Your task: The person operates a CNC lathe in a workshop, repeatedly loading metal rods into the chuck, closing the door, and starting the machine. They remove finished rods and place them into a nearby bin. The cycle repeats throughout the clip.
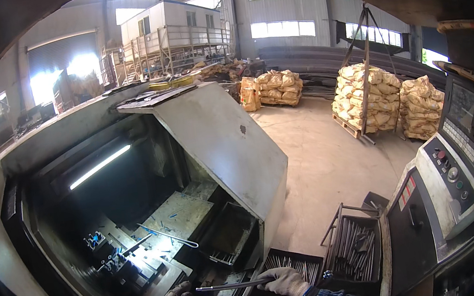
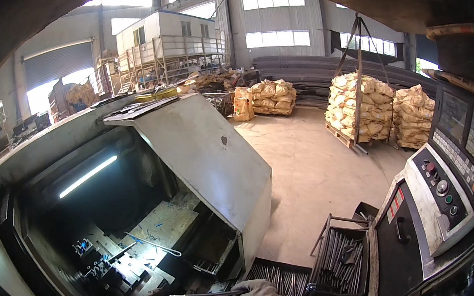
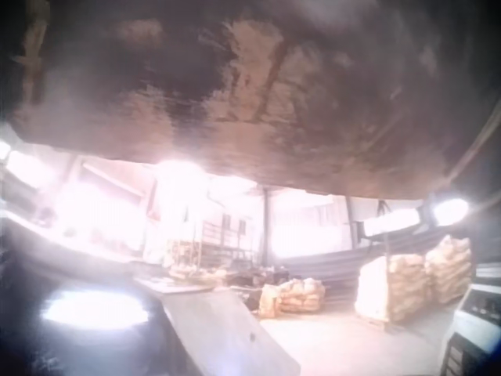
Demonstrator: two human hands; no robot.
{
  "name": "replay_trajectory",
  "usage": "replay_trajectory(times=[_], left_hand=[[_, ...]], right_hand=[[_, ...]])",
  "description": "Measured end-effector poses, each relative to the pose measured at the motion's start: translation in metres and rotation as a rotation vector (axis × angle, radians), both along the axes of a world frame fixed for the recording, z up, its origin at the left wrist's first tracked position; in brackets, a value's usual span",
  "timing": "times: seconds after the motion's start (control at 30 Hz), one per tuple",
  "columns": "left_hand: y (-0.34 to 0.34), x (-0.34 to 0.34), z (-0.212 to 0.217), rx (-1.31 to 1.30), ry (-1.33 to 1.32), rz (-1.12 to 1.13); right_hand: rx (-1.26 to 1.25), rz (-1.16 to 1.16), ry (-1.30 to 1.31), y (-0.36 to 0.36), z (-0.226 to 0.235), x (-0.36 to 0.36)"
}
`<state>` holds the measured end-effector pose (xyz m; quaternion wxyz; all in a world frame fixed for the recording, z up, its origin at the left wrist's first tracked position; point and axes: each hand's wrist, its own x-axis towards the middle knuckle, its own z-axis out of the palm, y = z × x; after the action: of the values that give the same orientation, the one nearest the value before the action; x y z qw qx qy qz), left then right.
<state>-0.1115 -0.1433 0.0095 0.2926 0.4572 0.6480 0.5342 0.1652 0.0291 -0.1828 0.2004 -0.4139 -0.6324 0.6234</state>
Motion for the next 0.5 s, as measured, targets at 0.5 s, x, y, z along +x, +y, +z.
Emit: replay_trajectory(times=[0.5], left_hand=[[0.059, 0.014, 0.008, 0.072, 0.136, -0.149]], right_hand=[[0.007, -0.244, -0.088, 0.004, 0.021, 0.031]])
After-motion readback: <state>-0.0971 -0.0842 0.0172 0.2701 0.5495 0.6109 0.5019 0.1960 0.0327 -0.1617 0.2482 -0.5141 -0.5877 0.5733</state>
